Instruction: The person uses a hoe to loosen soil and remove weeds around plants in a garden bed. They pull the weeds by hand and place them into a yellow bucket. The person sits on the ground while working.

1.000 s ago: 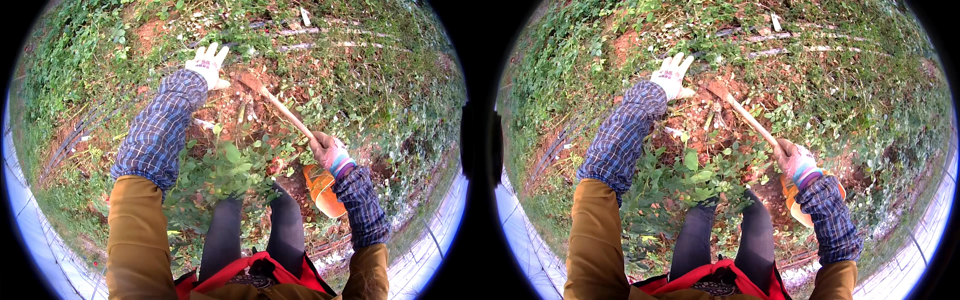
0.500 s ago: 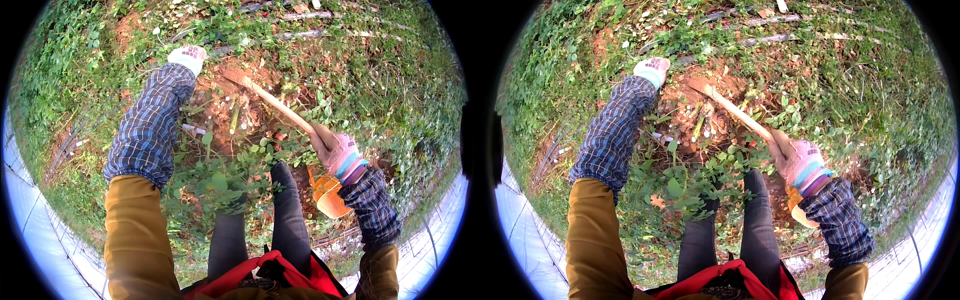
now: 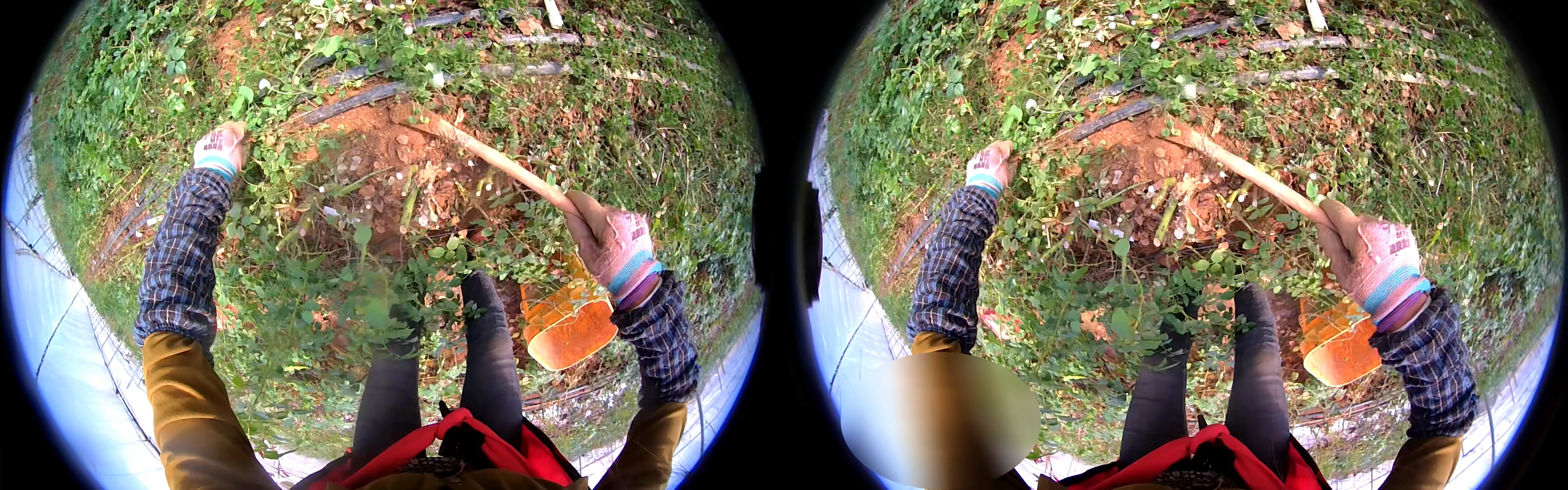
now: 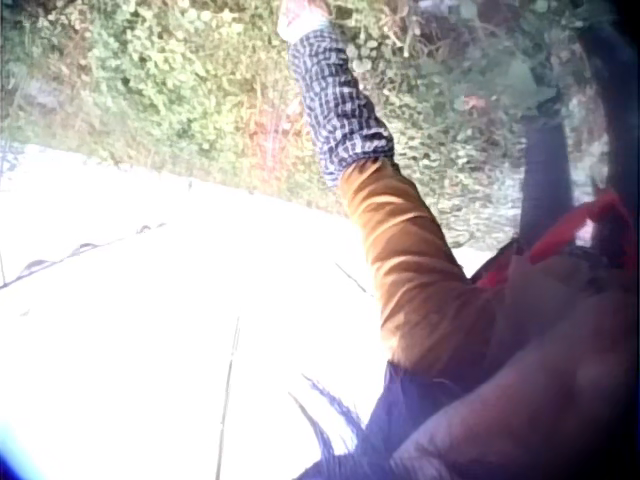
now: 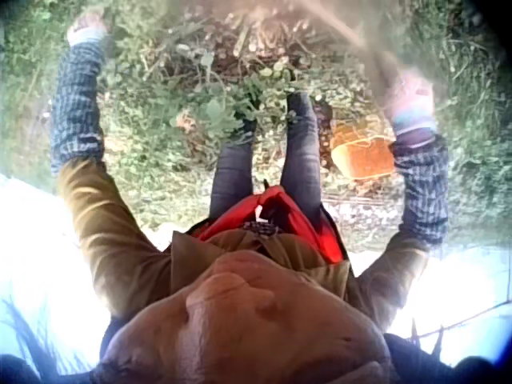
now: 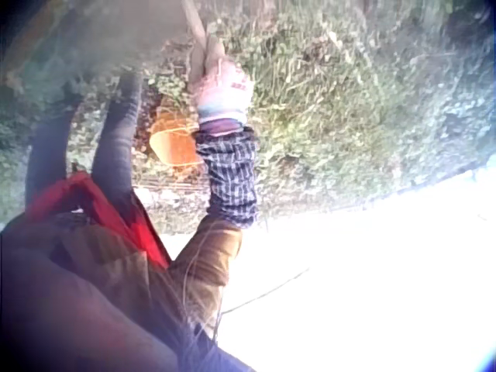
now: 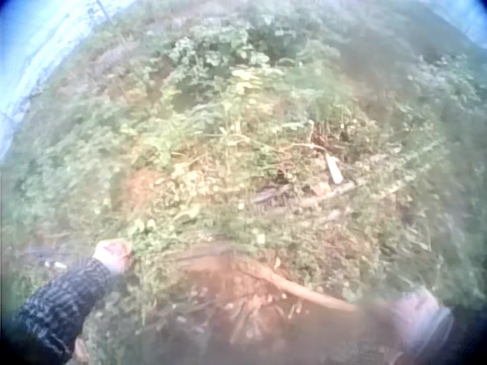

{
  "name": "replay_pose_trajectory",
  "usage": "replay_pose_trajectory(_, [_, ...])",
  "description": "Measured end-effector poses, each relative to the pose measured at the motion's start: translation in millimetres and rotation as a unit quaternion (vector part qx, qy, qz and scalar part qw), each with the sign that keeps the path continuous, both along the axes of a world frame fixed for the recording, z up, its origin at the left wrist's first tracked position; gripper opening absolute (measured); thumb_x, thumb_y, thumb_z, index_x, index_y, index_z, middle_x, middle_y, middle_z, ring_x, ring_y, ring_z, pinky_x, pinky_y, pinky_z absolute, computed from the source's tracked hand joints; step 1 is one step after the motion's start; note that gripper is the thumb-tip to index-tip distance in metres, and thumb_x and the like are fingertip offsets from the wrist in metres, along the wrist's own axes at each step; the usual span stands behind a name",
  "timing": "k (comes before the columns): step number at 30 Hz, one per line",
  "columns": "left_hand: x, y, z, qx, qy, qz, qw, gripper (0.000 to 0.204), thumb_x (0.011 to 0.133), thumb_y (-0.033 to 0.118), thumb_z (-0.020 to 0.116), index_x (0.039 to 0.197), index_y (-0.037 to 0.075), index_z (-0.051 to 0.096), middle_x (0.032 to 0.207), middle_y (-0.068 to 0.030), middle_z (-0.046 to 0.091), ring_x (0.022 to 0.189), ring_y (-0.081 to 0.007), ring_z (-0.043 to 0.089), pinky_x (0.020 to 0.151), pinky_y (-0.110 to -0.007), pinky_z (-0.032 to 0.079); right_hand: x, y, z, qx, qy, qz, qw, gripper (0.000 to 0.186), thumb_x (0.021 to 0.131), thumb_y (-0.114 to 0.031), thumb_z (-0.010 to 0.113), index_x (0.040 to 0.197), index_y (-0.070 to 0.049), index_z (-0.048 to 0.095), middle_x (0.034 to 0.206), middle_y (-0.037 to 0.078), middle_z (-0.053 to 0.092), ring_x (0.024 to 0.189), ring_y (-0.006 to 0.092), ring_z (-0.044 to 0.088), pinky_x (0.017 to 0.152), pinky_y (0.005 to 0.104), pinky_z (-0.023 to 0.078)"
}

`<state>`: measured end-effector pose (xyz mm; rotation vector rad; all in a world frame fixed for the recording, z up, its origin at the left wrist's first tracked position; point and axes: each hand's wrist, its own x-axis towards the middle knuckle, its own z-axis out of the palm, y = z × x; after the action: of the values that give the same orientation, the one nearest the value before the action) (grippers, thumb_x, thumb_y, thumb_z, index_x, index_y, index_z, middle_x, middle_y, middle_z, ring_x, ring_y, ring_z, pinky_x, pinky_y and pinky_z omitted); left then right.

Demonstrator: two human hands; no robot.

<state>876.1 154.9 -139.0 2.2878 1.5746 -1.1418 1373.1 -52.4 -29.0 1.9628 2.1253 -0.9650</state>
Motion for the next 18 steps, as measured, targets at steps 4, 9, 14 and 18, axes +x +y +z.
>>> replay_pose_trajectory(4, [29.1, -4.5, -0.3, 0.094, -0.137, -0.044, 0.985, 0.039, 0.075, 0.017, 0.068, 0.112, 0.014, 0.058, 0.113, -0.0125, 0.056, 0.114, -0.0336, 0.05, 0.091, -0.04, 0.046, 15.0, 60.2, -34.3, 0.03, -0.013, 0.092, 0.995, 0.019, 0.088, -0.019, 0.059, 0.104, -0.01, 0.062, 0.062, 0.014, 0.059, 0.056, 0.0317, 0.061, 0.05, 0.0406, 0.046])
replay_pose_trajectory(9, [84.6, 2.3, -33.5, -0.003, -0.137, -0.124, 0.983, 0.092, 0.076, 0.041, 0.071, 0.146, 0.024, 0.014, 0.132, -0.0165, 0.045, 0.12, -0.0346, 0.047, 0.094, -0.043, 0.046, 22.8, 98.8, -68.5, -0.057, 0.044, 0.082, 0.994, 0.027, 0.091, -0.022, 0.057, 0.112, -0.007, 0.061, 0.07, 0.014, 0.063, 0.059, 0.029, 0.061, 0.054, 0.0377, 0.047])
replay_pose_trajectory(14, [75.3, 12.3, -76.7, -0.037, -0.021, -0.066, 0.997, 0.066, 0.084, 0.022, 0.063, 0.14, 0.01, 0.031, 0.125, -0.0181, 0.051, 0.105, -0.0336, 0.059, 0.085, -0.04, 0.051, -4.0, 115.6, -129.0, -0.098, 0.163, 0.041, 0.981, 0.027, 0.092, -0.025, 0.057, 0.109, -0.004, 0.063, 0.065, 0.007, 0.059, 0.053, 0.0198, 0.054, 0.05, 0.0347, 0.043])
replay_pose_trajectory(18, [95.2, 19.1, -60.4, -0.006, -0.05, -0.042, 0.998, 0.03, 0.085, 0.011, 0.054, 0.115, 0.008, 0.053, 0.103, -0.0174, 0.064, 0.096, -0.0319, 0.063, 0.078, -0.039, 0.052, -31.1, 132.1, -144.2, -0.341, 0.204, -0.118, 0.91, 0.028, 0.094, -0.027, 0.056, 0.103, -0.002, 0.062, 0.062, -0.001, 0.048, 0.055, 0.0141, 0.047, 0.05, 0.0332, 0.04])
